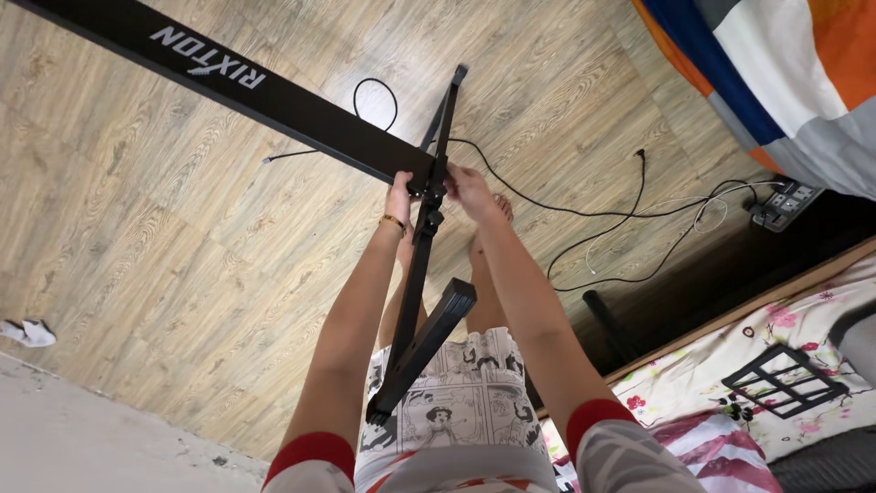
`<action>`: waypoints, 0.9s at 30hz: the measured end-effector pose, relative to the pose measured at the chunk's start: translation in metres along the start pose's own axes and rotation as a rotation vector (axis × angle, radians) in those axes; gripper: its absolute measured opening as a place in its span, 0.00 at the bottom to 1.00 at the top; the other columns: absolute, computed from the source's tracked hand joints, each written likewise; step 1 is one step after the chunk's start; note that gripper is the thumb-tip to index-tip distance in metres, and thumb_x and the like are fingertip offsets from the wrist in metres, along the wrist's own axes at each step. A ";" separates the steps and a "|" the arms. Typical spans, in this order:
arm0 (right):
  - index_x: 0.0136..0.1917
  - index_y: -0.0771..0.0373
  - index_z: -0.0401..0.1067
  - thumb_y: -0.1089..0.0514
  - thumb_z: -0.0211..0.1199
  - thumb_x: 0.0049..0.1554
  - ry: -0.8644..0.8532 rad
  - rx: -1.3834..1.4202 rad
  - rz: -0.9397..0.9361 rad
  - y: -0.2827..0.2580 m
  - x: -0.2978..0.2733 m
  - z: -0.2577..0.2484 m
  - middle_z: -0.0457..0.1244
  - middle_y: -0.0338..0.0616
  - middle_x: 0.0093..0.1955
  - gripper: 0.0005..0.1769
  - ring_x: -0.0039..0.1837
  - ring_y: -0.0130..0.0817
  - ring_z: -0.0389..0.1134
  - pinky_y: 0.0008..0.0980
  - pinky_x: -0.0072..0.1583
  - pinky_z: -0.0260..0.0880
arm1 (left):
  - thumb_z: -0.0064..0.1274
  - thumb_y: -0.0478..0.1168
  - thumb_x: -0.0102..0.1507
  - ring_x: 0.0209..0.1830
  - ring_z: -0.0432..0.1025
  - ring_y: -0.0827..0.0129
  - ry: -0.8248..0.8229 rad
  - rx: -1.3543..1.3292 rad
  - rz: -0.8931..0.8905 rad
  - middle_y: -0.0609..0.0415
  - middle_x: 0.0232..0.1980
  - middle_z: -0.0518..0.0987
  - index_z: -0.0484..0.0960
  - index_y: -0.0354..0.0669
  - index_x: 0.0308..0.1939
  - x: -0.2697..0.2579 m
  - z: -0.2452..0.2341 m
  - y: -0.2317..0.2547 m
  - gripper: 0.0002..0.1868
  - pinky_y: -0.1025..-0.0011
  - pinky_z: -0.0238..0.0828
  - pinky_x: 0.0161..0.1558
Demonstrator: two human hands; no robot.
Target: The person places a pink and white striped cloth on a bed next to a keyboard. They then pick up a black metal keyboard stand from the floor and begin assembling it by tightening the screws on the legs. The person adjusts the stand's height and position before placing it on the bed.
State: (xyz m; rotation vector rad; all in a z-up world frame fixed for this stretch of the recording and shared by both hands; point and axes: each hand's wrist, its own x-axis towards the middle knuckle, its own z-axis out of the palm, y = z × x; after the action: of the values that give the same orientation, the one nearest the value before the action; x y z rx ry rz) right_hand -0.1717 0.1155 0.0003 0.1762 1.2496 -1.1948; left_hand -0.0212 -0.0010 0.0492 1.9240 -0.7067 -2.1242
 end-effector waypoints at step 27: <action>0.55 0.66 0.72 0.35 0.54 0.71 0.222 0.072 0.299 -0.005 -0.013 0.010 0.60 0.49 0.48 0.30 0.42 0.39 0.59 0.34 0.40 0.57 | 0.46 0.56 0.61 0.40 0.75 0.64 -0.064 0.144 0.022 0.48 0.40 0.82 0.81 0.33 0.42 0.029 -0.015 -0.019 0.26 0.66 0.75 0.41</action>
State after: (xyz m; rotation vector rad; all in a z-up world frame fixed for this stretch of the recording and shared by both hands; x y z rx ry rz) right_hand -0.1677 0.1146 0.0169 0.5426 1.3189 -0.9786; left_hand -0.0074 -0.0003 0.0142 1.9153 -0.9127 -2.1850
